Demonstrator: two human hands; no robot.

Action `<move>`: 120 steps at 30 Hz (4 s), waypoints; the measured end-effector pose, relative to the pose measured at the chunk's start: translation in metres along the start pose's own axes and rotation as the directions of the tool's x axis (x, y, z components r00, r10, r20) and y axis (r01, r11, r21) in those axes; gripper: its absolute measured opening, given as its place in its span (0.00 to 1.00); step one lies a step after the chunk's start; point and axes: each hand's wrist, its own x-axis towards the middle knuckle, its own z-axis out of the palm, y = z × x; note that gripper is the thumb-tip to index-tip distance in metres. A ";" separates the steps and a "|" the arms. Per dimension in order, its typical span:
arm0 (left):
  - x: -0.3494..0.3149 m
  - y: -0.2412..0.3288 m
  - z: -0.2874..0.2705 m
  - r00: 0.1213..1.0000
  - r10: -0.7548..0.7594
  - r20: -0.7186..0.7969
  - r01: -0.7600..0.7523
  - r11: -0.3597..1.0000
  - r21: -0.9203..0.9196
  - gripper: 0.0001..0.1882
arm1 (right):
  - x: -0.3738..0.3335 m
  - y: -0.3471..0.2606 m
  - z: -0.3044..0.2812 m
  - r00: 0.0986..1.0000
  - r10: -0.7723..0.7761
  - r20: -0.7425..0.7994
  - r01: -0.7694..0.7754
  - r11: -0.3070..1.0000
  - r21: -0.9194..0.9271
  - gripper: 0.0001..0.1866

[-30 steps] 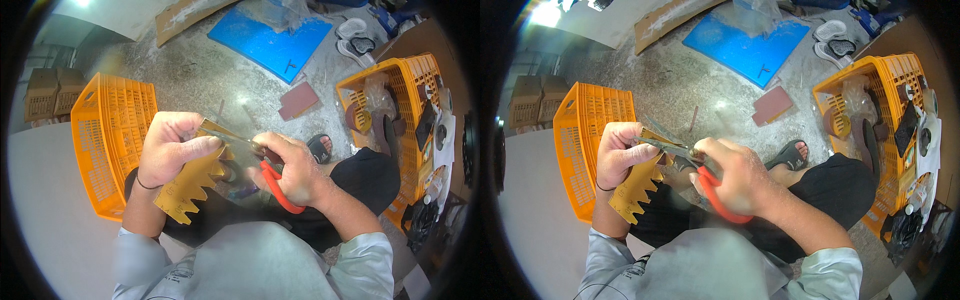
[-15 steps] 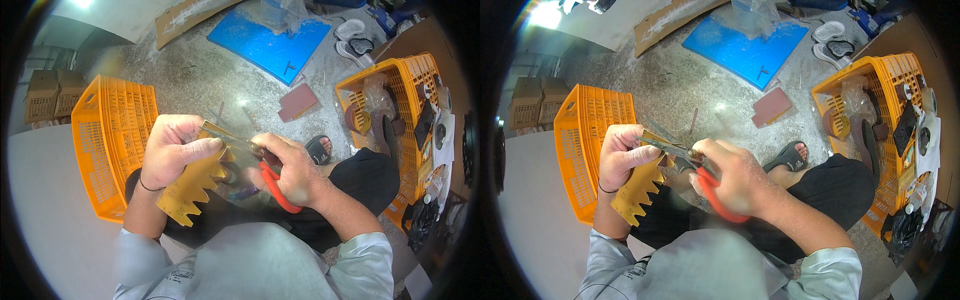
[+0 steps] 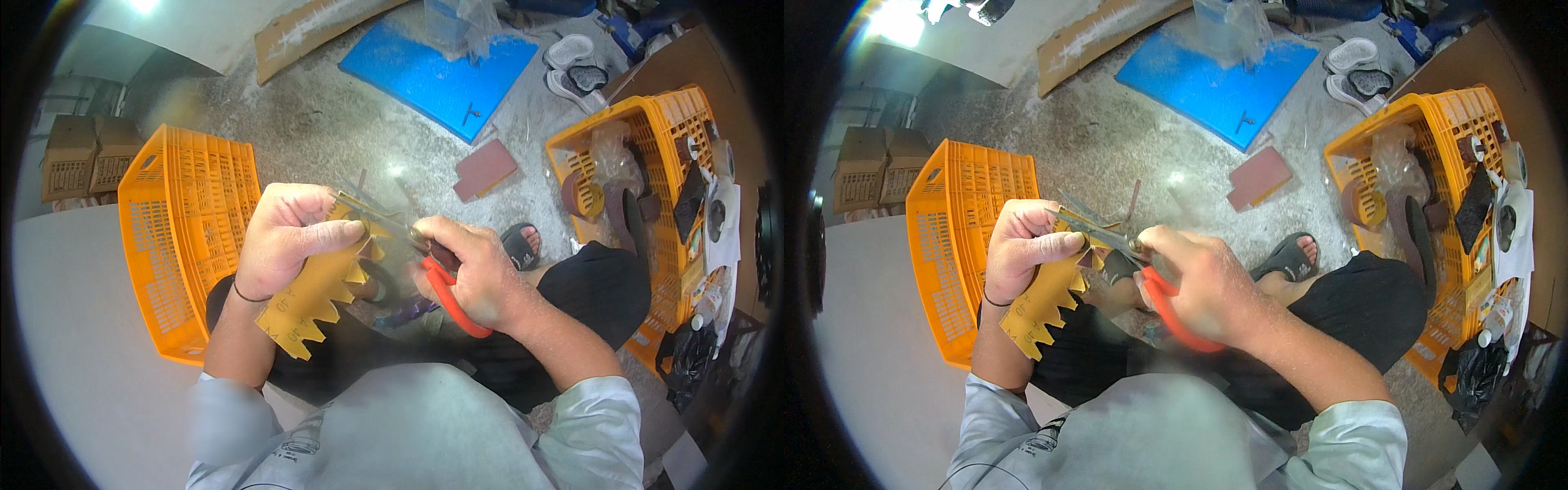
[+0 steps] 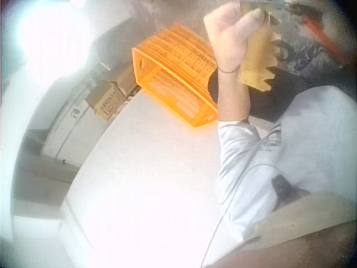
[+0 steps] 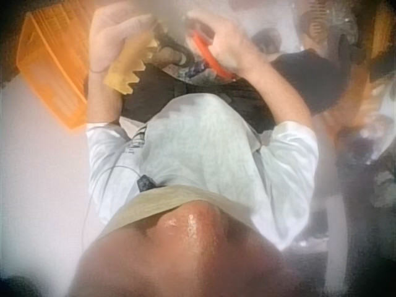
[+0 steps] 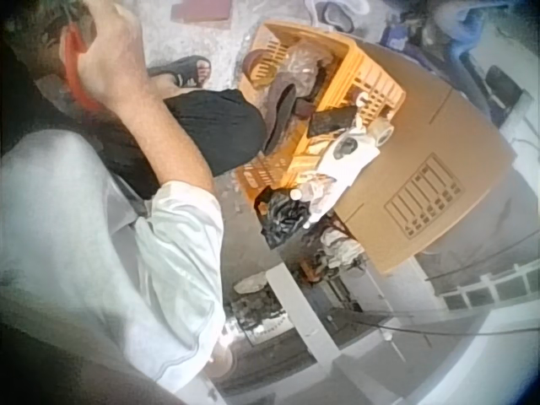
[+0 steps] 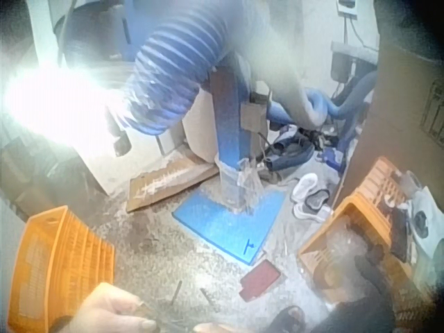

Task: The person uses scissors to cut a sheet of sandpaper into a jagged, saw-toothed shape. They then cut a second sheet of sandpaper into a rectangular strip. The person briefly rubs the cut sandpaper against a blue hose-like object.

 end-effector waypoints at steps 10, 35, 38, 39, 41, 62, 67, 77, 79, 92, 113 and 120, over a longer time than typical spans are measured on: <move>-0.002 -0.002 -0.003 0.998 0.019 0.056 -0.020 1.000 0.017 0.05 | 0.001 -0.009 -0.003 1.000 -0.013 0.015 0.013 1.000 -0.005 0.23; 0.004 -0.003 0.004 0.997 0.037 -0.064 -0.032 0.997 0.071 0.06 | 0.009 0.002 0.001 0.935 0.329 -0.134 -0.233 0.854 0.465 0.24; 0.010 -0.018 0.013 0.987 0.126 -0.104 -0.116 0.988 0.097 0.07 | 0.005 -0.008 0.004 0.946 0.236 -0.224 -0.114 0.886 0.450 0.26; 0.010 -0.023 0.017 0.977 0.157 -0.145 -0.131 0.976 0.173 0.07 | 0.005 -0.011 0.004 0.947 0.205 -0.246 -0.087 0.904 0.418 0.27; 0.012 -0.031 0.025 0.949 0.230 -0.213 -0.155 0.935 0.320 0.07 | 0.007 -0.015 0.006 0.947 0.196 -0.253 -0.132 0.960 0.247 0.26; 0.009 -0.020 0.016 0.954 0.295 0.057 -0.241 0.640 0.730 0.09 | 0.016 -0.027 -0.014 0.954 0.298 -0.022 -0.277 0.911 0.305 0.18; 0.015 -0.010 0.000 0.973 0.122 -0.196 -0.062 0.956 0.287 0.08 | 0.021 -0.022 -0.026 0.895 0.445 -0.008 -0.387 0.788 0.479 0.18; 0.016 -0.042 0.030 0.916 0.362 -0.173 -0.198 0.782 0.592 0.06 | 0.026 -0.009 0.006 0.921 0.229 -0.315 -0.120 0.936 0.330 0.21; 0.016 -0.041 0.030 0.902 0.411 -0.132 -0.249 0.745 0.619 0.06 | 0.026 -0.008 0.005 0.928 0.132 -0.348 -0.040 0.965 0.258 0.20; 0.016 -0.042 0.018 0.988 0.102 -0.116 -0.094 0.993 0.072 0.04 | 0.032 -0.022 -0.008 0.911 0.339 -0.235 -0.168 0.825 0.539 0.24; 0.014 -0.029 0.019 0.982 0.186 -0.022 -0.184 0.934 -0.305 0.07 | 0.029 -0.030 -0.018 0.936 0.350 0.034 -0.281 0.686 0.671 0.27; 0.015 -0.036 0.023 0.984 0.164 0.069 -0.132 0.933 -0.335 0.09 | 0.026 -0.023 -0.013 0.948 0.317 0.015 -0.233 0.662 0.712 0.26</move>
